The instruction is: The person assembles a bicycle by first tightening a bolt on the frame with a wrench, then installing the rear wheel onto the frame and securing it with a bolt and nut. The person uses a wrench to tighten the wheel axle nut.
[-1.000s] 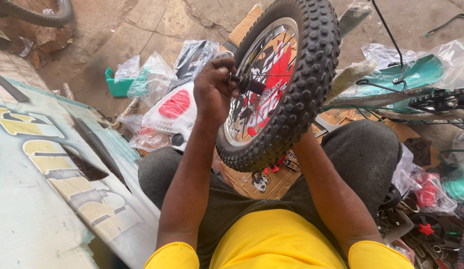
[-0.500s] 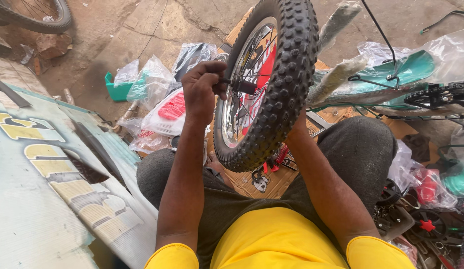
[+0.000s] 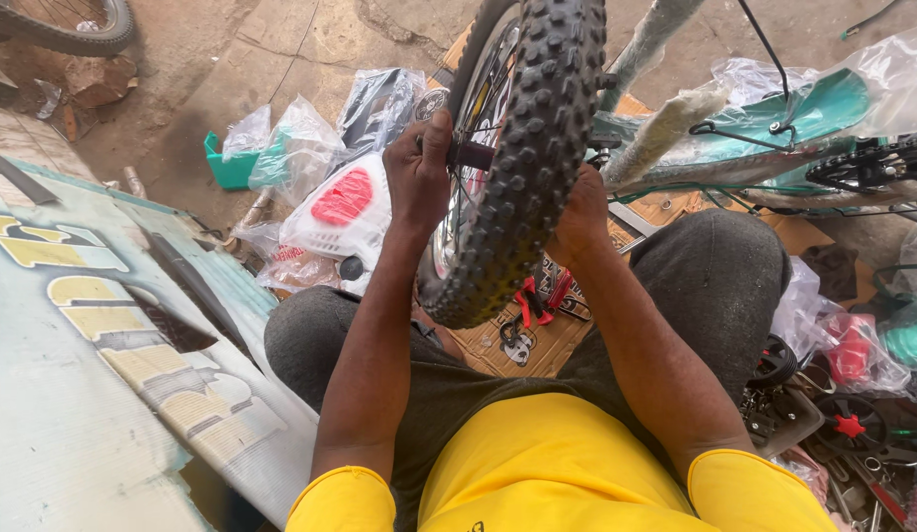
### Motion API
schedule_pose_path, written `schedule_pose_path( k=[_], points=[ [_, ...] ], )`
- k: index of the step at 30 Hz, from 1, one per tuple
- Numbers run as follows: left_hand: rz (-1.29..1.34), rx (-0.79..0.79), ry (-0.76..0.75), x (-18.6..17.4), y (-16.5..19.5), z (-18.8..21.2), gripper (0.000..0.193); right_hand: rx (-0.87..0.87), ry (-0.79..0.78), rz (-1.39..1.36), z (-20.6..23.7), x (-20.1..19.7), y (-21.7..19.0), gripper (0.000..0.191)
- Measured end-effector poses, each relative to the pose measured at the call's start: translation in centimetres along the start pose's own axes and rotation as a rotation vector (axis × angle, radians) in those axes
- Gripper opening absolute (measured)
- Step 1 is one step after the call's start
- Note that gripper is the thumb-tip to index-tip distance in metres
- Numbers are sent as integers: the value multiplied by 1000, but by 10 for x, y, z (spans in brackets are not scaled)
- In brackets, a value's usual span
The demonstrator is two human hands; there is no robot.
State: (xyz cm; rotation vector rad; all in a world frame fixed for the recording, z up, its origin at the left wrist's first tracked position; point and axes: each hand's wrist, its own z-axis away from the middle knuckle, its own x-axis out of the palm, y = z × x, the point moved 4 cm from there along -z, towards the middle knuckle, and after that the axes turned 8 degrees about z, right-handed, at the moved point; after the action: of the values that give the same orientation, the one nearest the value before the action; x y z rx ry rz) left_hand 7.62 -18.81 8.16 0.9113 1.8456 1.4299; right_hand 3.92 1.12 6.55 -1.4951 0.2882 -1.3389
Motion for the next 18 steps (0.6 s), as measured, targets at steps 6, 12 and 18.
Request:
schedule_pose_path(
  k=[6,12,18],
  points=[
    [229,-26,21,5,-5,0,53,-42,-126,-141,2,7,-1,10],
    [529,-8,10,1,-9,-1,47,75,19,-179,2,3,1,25],
    [402,137,-8,-3,9,4,48,62,-433,-360,12,15,-6,33]
  ],
)
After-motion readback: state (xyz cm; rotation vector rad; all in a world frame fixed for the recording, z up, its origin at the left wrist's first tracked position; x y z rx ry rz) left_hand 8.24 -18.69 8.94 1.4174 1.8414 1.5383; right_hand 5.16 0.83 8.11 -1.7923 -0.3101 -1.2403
